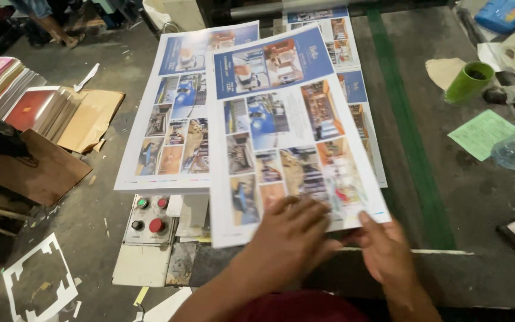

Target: The person sorts through a stack of printed sheets featuring images of furniture, separating them into two piles on a work surface. The person repeatedly picks up sheets from one pile and places them onto another.

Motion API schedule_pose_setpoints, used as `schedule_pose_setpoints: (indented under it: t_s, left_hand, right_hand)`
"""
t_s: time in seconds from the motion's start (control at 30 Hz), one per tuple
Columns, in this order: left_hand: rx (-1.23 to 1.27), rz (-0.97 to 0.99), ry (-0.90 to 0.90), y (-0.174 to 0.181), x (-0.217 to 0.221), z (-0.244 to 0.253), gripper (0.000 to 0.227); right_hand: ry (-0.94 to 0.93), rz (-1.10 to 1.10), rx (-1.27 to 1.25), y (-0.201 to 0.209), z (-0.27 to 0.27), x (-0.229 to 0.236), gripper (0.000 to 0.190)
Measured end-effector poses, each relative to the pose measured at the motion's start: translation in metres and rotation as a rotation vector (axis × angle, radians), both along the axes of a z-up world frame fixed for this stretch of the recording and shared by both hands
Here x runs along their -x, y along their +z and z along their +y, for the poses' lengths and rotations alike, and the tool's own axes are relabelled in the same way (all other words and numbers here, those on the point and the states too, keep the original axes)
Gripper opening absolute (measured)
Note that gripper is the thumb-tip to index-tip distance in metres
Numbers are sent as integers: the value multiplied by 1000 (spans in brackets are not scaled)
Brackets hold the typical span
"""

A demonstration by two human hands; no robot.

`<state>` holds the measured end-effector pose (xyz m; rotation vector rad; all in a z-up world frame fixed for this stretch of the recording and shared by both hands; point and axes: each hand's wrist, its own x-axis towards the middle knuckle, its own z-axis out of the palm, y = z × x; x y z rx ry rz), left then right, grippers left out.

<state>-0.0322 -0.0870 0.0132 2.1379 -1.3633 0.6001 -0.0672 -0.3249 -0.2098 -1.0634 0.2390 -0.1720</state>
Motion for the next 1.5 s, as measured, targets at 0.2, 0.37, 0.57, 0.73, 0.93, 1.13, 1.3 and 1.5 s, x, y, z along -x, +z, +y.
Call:
schedule_pose_setpoints:
  t_s: [0.2, 0.37, 0.57, 0.73, 0.93, 1.13, 1.3, 1.5]
  left_hand:
    - [-35, 109, 383, -21, -58, 71, 25]
    - [-185, 47, 449, -20, -96, 102, 48]
    - [-313, 152, 372, 1, -113, 109, 55]
    - [-342, 401, 366, 23, -115, 111, 35]
    - [96, 148, 481, 30, -86, 107, 5]
    - [34, -71, 436, 1, -48, 78, 7]
    - [57, 39, 458, -6, -37, 72, 18]
    - [111, 54, 453, -10, -40, 73, 16]
  right_hand:
    - [-107, 23, -80, 1, -45, 30, 30]
    - [-181, 137, -51, -75, -84, 68, 29]
    - [-264, 374, 6, -135, -107, 106, 30]
    - [-243, 457, 56, -126, -96, 116, 30]
    - [-243, 453, 51, -138, -92, 122, 30]
    - [-238, 467, 79, -125, -72, 114, 30]
    - [-162, 450, 121, -115, -57, 95, 34]
    - [-168, 475, 212, -100, -64, 35, 38]
